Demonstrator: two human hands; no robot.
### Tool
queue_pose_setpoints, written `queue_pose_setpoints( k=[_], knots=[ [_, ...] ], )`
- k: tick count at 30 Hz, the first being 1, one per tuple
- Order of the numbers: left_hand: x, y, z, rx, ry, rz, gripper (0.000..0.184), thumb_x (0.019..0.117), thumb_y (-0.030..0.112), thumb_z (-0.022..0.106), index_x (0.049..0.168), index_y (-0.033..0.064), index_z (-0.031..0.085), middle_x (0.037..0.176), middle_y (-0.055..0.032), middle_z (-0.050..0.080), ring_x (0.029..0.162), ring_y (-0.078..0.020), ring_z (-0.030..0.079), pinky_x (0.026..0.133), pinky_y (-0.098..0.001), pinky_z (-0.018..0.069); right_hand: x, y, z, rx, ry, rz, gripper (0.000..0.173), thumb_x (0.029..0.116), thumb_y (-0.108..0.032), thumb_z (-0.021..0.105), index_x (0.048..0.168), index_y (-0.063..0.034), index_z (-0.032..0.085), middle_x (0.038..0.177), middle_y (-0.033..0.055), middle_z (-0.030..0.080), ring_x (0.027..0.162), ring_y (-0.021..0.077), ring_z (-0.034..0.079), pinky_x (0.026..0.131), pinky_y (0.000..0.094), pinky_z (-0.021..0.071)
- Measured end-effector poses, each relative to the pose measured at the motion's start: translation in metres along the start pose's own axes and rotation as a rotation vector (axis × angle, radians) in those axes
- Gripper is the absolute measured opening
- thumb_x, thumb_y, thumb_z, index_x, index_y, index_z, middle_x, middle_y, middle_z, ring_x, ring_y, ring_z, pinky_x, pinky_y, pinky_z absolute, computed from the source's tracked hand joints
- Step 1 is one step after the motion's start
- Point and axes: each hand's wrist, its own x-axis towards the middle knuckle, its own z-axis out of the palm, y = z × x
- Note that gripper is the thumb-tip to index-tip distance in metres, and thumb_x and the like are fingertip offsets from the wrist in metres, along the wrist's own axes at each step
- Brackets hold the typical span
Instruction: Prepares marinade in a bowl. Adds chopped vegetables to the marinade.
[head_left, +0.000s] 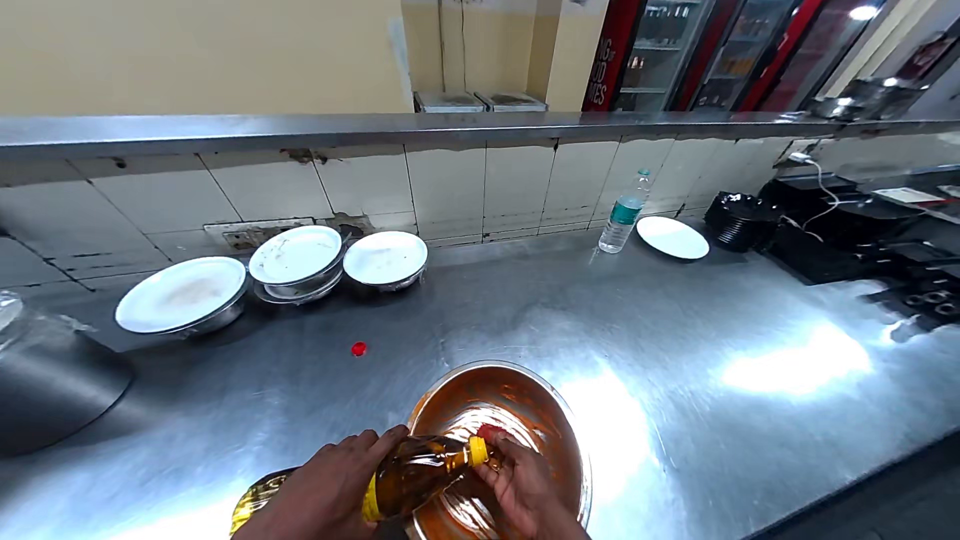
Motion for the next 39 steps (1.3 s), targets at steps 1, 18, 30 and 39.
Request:
queue_pose_setpoints(
  k=[1, 18, 30, 39],
  knots=[
    [0.000, 0.001, -0.001, 0.005, -0.007, -0.009, 0.102, 0.0746, 0.034, 0.089, 0.158, 0.0195, 0.032, 0.134, -0.0236, 0.058, 0.122, -0.0446, 0.058, 0.097, -0.0609, 0.0488, 0.000, 0.000, 0.000, 0.001, -0.005, 0.000, 0.022, 0.1105, -0.008, 0.040, 0.118, 0.0051, 0.057, 0.102, 0.0152, 0.066, 0.087, 0.0227, 0.069, 0.080, 0.0361, 0.0607],
    [0.000, 0.005, -0.004, 0.047, -0.020, -0.027, 0.099, 0.0760, 0.034, 0.088, 0.157, 0.0191, 0.034, 0.132, -0.0237, 0.058, 0.121, -0.0443, 0.059, 0.097, -0.0611, 0.0486, -0.002, 0.000, 0.002, 0.023, -0.017, 0.007, 0.021, 0.1095, -0.006, 0.042, 0.119, 0.0052, 0.056, 0.104, 0.0158, 0.066, 0.089, 0.0236, 0.069, 0.081, 0.0364, 0.0602],
    [0.001, 0.004, -0.003, 0.038, -0.006, -0.008, 0.101, 0.0751, 0.032, 0.089, 0.158, 0.0184, 0.033, 0.134, -0.0243, 0.058, 0.123, -0.0457, 0.057, 0.098, -0.0621, 0.0476, -0.001, 0.000, 0.001, 0.017, -0.015, 0.002, 0.022, 0.1099, -0.006, 0.041, 0.120, 0.0048, 0.056, 0.107, 0.0152, 0.065, 0.091, 0.0224, 0.067, 0.081, 0.0358, 0.0593],
    [-0.001, -0.012, 0.013, -0.176, 0.110, 0.053, 0.104, 0.0732, 0.032, 0.090, 0.158, 0.0158, 0.033, 0.138, -0.0238, 0.056, 0.125, -0.0447, 0.057, 0.101, -0.0609, 0.0479, -0.002, -0.005, 0.003, 0.033, -0.019, 0.024, 0.023, 0.1096, -0.006, 0.041, 0.124, 0.0067, 0.055, 0.107, 0.0180, 0.065, 0.090, 0.0257, 0.070, 0.082, 0.0382, 0.0621]
  ],
)
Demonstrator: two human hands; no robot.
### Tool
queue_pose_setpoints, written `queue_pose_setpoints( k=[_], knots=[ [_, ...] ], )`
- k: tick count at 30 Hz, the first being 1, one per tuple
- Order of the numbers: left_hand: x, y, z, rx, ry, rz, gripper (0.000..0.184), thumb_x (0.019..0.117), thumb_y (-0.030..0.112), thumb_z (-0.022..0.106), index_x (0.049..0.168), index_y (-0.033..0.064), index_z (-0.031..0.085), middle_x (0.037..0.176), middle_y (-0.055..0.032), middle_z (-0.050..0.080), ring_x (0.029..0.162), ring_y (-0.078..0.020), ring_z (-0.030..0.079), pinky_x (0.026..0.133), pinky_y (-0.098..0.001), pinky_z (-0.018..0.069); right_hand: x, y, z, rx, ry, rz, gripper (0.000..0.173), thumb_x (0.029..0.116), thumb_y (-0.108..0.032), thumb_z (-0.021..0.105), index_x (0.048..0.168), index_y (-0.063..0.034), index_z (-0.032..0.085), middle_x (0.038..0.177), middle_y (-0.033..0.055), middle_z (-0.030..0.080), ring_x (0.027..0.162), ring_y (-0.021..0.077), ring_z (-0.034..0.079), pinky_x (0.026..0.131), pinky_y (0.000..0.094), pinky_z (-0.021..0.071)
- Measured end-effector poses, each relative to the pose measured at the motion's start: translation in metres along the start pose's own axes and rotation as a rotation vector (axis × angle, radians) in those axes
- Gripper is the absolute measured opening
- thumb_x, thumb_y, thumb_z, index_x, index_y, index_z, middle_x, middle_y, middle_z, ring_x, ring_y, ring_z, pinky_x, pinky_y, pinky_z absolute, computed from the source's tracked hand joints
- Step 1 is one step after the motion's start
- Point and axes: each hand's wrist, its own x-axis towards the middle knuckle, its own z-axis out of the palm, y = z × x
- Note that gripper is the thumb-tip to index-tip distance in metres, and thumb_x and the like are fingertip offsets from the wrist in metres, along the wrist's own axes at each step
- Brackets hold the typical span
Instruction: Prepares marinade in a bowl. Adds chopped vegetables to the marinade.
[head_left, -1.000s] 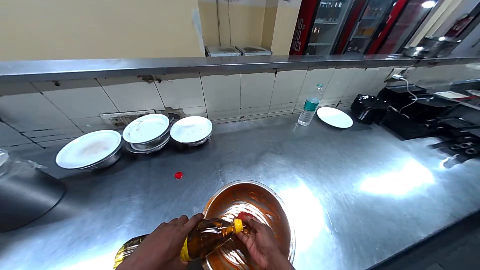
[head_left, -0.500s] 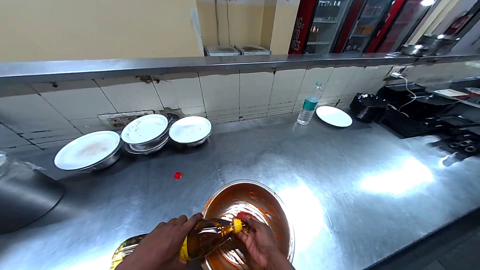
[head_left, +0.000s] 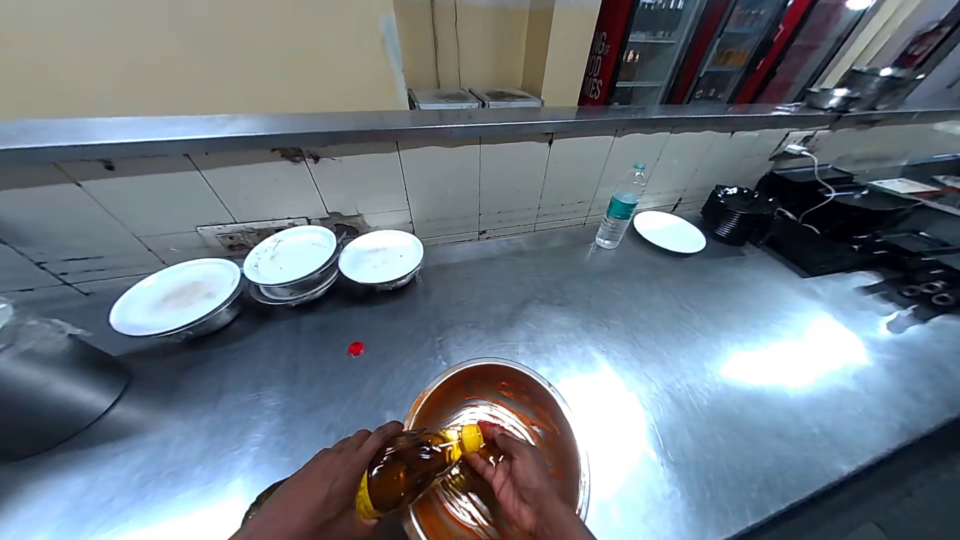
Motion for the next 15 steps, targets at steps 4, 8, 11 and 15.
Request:
queue_pose_setpoints(
  k=[4, 8, 11, 15],
  knots=[
    [-0.005, -0.007, 0.004, -0.041, 0.013, -0.018, 0.105, 0.0723, 0.035, 0.091, 0.158, 0.0156, 0.033, 0.136, -0.0238, 0.057, 0.122, -0.0439, 0.059, 0.100, -0.0596, 0.0497, -0.001, -0.002, 0.002, 0.006, -0.004, 0.000, 0.023, 0.1100, -0.007, 0.041, 0.117, 0.0070, 0.058, 0.100, 0.0180, 0.070, 0.087, 0.0256, 0.072, 0.081, 0.0378, 0.0625],
    [-0.015, -0.011, 0.011, -0.084, 0.039, 0.008, 0.106, 0.0719, 0.036, 0.092, 0.157, 0.0110, 0.034, 0.135, -0.0271, 0.058, 0.120, -0.0466, 0.060, 0.099, -0.0615, 0.0497, -0.008, -0.012, 0.010, 0.023, -0.013, -0.030, 0.024, 0.1108, -0.008, 0.039, 0.113, 0.0060, 0.058, 0.100, 0.0173, 0.070, 0.088, 0.0250, 0.073, 0.081, 0.0364, 0.0626],
    [-0.022, -0.003, 0.016, -0.108, 0.030, -0.023, 0.103, 0.0754, 0.035, 0.090, 0.158, 0.0100, 0.033, 0.137, -0.0281, 0.056, 0.122, -0.0475, 0.059, 0.101, -0.0622, 0.0487, -0.019, -0.023, 0.024, 0.052, -0.049, -0.074, 0.026, 0.1118, -0.010, 0.036, 0.114, 0.0054, 0.057, 0.100, 0.0175, 0.071, 0.090, 0.0251, 0.074, 0.082, 0.0354, 0.0626],
    [-0.026, 0.009, 0.026, -0.117, 0.072, -0.047, 0.105, 0.0740, 0.034, 0.090, 0.158, 0.0077, 0.033, 0.134, -0.0293, 0.058, 0.119, -0.0492, 0.060, 0.098, -0.0634, 0.0493, -0.037, -0.034, 0.050, 0.094, -0.074, -0.139, 0.028, 0.1127, -0.012, 0.034, 0.114, 0.0054, 0.056, 0.099, 0.0177, 0.070, 0.088, 0.0248, 0.073, 0.080, 0.0343, 0.0627]
  ],
)
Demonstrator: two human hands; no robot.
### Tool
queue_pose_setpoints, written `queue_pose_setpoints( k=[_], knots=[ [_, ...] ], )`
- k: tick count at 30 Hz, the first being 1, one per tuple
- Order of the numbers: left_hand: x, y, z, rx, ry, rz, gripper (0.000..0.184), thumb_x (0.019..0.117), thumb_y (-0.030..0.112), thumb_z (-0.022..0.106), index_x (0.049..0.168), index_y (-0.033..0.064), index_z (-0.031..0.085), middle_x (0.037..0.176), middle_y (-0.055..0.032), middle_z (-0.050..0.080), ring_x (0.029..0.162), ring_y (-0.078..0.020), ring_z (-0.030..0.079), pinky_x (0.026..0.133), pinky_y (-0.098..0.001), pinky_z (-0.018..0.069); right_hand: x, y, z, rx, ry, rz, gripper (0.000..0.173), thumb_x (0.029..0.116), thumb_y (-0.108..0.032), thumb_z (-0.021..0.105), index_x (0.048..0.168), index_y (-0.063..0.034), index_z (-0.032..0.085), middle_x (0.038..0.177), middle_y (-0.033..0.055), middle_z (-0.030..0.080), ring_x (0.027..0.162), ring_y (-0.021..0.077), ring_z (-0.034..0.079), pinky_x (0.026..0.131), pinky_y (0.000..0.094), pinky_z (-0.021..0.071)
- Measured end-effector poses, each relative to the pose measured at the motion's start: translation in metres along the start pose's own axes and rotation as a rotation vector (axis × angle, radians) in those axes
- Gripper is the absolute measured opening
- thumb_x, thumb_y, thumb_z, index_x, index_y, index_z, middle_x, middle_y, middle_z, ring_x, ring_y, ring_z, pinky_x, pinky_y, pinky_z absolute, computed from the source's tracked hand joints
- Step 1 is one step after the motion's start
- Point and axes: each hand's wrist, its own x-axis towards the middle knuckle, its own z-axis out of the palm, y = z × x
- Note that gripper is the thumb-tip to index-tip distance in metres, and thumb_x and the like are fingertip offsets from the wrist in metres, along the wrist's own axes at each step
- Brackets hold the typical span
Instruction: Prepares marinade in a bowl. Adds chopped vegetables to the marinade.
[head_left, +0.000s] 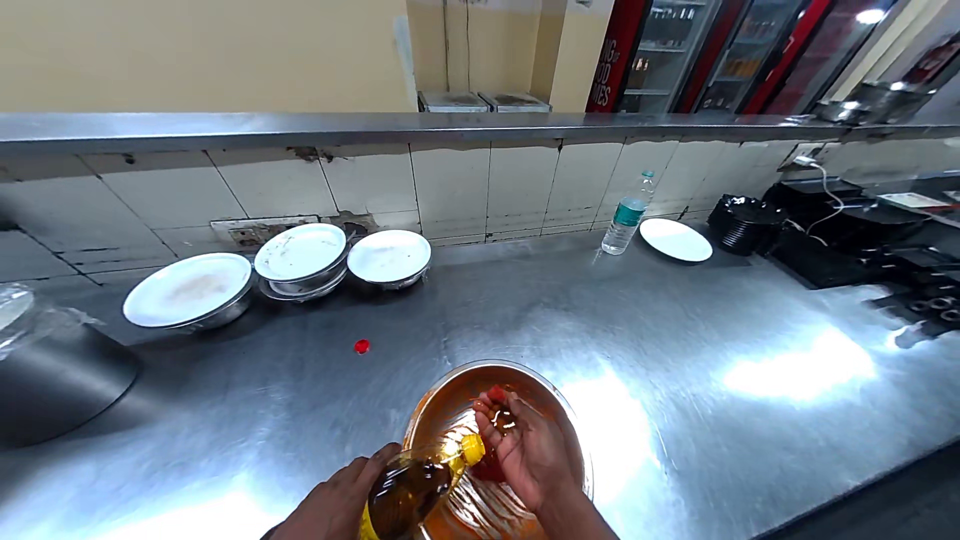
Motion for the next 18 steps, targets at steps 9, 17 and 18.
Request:
queue_pose_setpoints(
  k=[9, 17, 18],
  knots=[
    [-0.004, 0.018, 0.011, -0.032, 0.090, -0.052, 0.105, 0.0744, 0.036, 0.089, 0.158, 0.0054, 0.033, 0.133, -0.0311, 0.058, 0.118, -0.0508, 0.060, 0.096, -0.0643, 0.0498, -0.016, 0.006, 0.027, -0.069, -0.019, -0.163, 0.029, 0.1132, -0.012, 0.033, 0.112, 0.0052, 0.056, 0.096, 0.0143, 0.067, 0.087, 0.0213, 0.070, 0.082, 0.0317, 0.0606],
    [-0.007, 0.019, 0.016, -0.083, 0.132, -0.042, 0.104, 0.0738, 0.034, 0.089, 0.157, 0.0046, 0.034, 0.131, -0.0319, 0.058, 0.116, -0.0519, 0.061, 0.096, -0.0644, 0.0500, -0.024, 0.009, 0.033, -0.161, -0.087, -0.254, 0.029, 0.1123, -0.007, 0.032, 0.109, 0.0054, 0.057, 0.097, 0.0136, 0.067, 0.090, 0.0200, 0.070, 0.084, 0.0308, 0.0597],
    [-0.007, 0.018, 0.017, -0.086, 0.140, -0.036, 0.104, 0.0736, 0.034, 0.089, 0.157, 0.0043, 0.034, 0.130, -0.0319, 0.059, 0.115, -0.0518, 0.061, 0.096, -0.0643, 0.0501, -0.024, 0.009, 0.034, -0.153, -0.086, -0.250, 0.028, 0.1123, -0.007, 0.032, 0.110, 0.0055, 0.057, 0.097, 0.0137, 0.067, 0.090, 0.0201, 0.070, 0.084, 0.0309, 0.0598]
  ],
)
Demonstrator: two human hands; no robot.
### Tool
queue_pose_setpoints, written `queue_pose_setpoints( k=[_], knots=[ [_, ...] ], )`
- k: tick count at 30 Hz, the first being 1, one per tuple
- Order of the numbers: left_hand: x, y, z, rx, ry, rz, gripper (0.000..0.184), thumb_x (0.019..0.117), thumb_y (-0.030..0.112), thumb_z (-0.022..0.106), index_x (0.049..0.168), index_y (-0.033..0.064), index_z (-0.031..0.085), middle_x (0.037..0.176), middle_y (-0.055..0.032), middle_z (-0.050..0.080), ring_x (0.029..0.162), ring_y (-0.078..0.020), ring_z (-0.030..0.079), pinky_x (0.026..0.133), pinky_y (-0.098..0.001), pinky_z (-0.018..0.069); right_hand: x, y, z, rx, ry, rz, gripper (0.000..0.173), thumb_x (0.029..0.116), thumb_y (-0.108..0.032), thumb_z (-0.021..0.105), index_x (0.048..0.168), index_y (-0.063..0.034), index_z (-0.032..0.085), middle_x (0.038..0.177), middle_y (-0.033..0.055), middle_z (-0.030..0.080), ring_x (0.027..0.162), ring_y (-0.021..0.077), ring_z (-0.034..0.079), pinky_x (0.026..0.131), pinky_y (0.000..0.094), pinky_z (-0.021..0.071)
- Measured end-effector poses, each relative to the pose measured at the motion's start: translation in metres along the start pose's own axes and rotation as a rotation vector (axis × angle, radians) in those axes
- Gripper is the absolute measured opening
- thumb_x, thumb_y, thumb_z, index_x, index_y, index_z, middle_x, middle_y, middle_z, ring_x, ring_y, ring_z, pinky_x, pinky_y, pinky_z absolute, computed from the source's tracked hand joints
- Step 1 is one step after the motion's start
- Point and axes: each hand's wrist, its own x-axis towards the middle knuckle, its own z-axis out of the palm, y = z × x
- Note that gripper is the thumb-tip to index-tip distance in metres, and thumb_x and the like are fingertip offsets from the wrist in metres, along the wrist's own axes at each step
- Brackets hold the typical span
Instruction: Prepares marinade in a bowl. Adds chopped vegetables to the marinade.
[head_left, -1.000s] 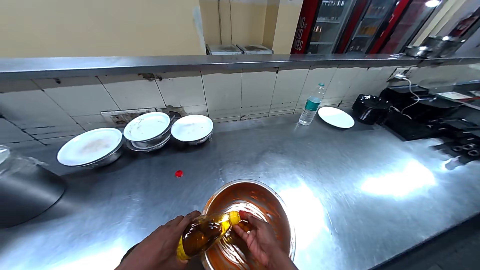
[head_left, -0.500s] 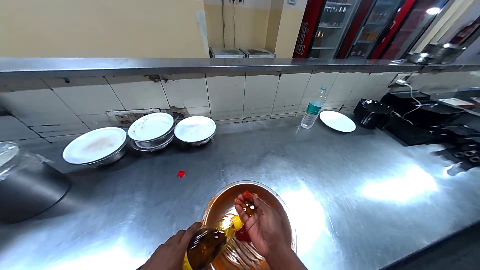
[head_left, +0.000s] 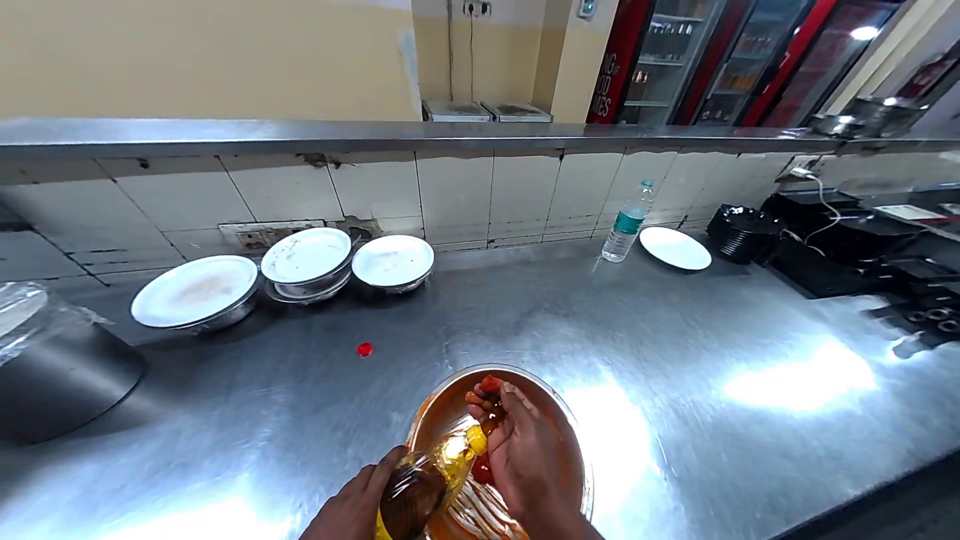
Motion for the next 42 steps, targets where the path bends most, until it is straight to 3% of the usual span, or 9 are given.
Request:
queue_pose_setpoints(
  k=[11, 16, 19, 25, 29, 32, 34, 38, 42],
  knots=[
    [-0.003, -0.018, 0.011, -0.182, 0.156, 0.105, 0.106, 0.0717, 0.034, 0.091, 0.155, 0.0000, 0.035, 0.138, -0.0294, 0.056, 0.121, -0.0456, 0.061, 0.102, -0.0594, 0.0495, 0.017, -0.017, -0.022, 0.224, 0.080, 0.295, 0.031, 0.1129, -0.017, 0.034, 0.106, 0.0025, 0.056, 0.092, 0.0154, 0.069, 0.082, 0.0231, 0.073, 0.077, 0.0328, 0.0631],
    [-0.005, -0.024, 0.013, -0.351, 0.357, 0.146, 0.108, 0.0679, 0.028, 0.093, 0.151, -0.0079, 0.034, 0.140, -0.0286, 0.056, 0.128, -0.0351, 0.059, 0.109, -0.0471, 0.0467, 0.044, -0.004, -0.064, -0.882, -0.286, 0.275, 0.027, 0.1102, -0.012, 0.041, 0.116, 0.0044, 0.062, 0.101, 0.0082, 0.067, 0.089, 0.0130, 0.066, 0.084, 0.0300, 0.0563],
    [0.000, -0.031, 0.019, -0.427, 0.490, 0.115, 0.112, 0.0646, 0.026, 0.093, 0.151, -0.0087, 0.031, 0.141, -0.0280, 0.054, 0.128, -0.0291, 0.058, 0.108, -0.0415, 0.0477, 0.052, -0.006, -0.069, -1.402, -0.518, 0.258, 0.039, 0.1106, -0.026, 0.041, 0.122, 0.0019, 0.066, 0.111, 0.0169, 0.067, 0.100, 0.0241, 0.065, 0.093, 0.0447, 0.0514],
    [0.027, -0.056, 0.045, -0.542, 0.832, 0.008, 0.122, 0.0568, 0.035, 0.090, 0.151, -0.0110, 0.027, 0.142, -0.0302, 0.051, 0.129, -0.0237, 0.056, 0.107, -0.0353, 0.0468, 0.023, -0.050, -0.036, -1.395, -0.509, 0.039, 0.039, 0.1100, -0.031, 0.044, 0.130, -0.0059, 0.066, 0.118, 0.0103, 0.070, 0.108, 0.0185, 0.067, 0.099, 0.0412, 0.0531],
    [0.050, -0.064, 0.058, -0.677, 0.988, 0.027, 0.131, 0.0540, 0.032, 0.093, 0.152, -0.0144, 0.020, 0.145, -0.0309, 0.047, 0.132, -0.0157, 0.053, 0.110, -0.0258, 0.0437, 0.033, -0.015, -0.062, -1.422, -0.557, -0.061, 0.038, 0.1086, -0.022, 0.045, 0.134, -0.0007, 0.063, 0.126, 0.0161, 0.068, 0.114, 0.0234, 0.066, 0.102, 0.0425, 0.0518],
    [0.055, -0.075, 0.064, -0.780, 0.944, 0.101, 0.149, 0.0498, 0.055, 0.093, 0.152, -0.0168, 0.011, 0.147, -0.0305, 0.043, 0.133, -0.0105, 0.051, 0.108, -0.0231, 0.0447, 0.047, 0.023, -0.095, -1.655, -0.664, 0.148, 0.038, 0.1033, -0.007, 0.051, 0.140, 0.0020, 0.058, 0.144, 0.0241, 0.057, 0.136, 0.0358, 0.054, 0.116, 0.0515, 0.0403],
    [0.057, -0.087, 0.060, -0.836, 0.883, 0.157, 0.154, 0.0608, 0.089, 0.068, 0.152, -0.0185, 0.005, 0.151, -0.0295, 0.038, 0.138, -0.0109, 0.046, 0.112, -0.0261, 0.0429, 0.047, 0.029, -0.104, -1.635, -0.550, 0.123, 0.040, 0.1020, -0.004, 0.051, 0.141, 0.0000, 0.059, 0.147, 0.0220, 0.055, 0.139, 0.0334, 0.052, 0.118, 0.0475, 0.0391],
    [0.099, -0.126, 0.022, -0.976, 0.921, 0.167, 0.104, 0.0957, 0.077, 0.031, 0.144, -0.0152, 0.035, 0.142, -0.0226, 0.054, 0.131, -0.0191, 0.055, 0.110, -0.0345, 0.0454, 0.039, 0.029, -0.106, -1.634, -0.423, 0.184, 0.055, 0.1005, -0.017, 0.060, 0.152, -0.0024, 0.048, 0.155, 0.0252, 0.046, 0.141, 0.0381, 0.048, 0.117, 0.0534, 0.0400],
    [0.167, -0.166, -0.009, -0.484, 0.682, -0.063, 0.043, 0.1049, 0.016, 0.056, 0.143, -0.0047, 0.051, 0.143, -0.0269, 0.055, 0.131, -0.0383, 0.056, 0.109, -0.0513, 0.0451, 0.035, 0.040, -0.106, -1.665, -0.404, 0.194, 0.060, 0.0987, -0.022, 0.064, 0.152, -0.0025, 0.047, 0.156, 0.0289, 0.042, 0.144, 0.0433, 0.044, 0.116, 0.0559, 0.0397]
  ],
)
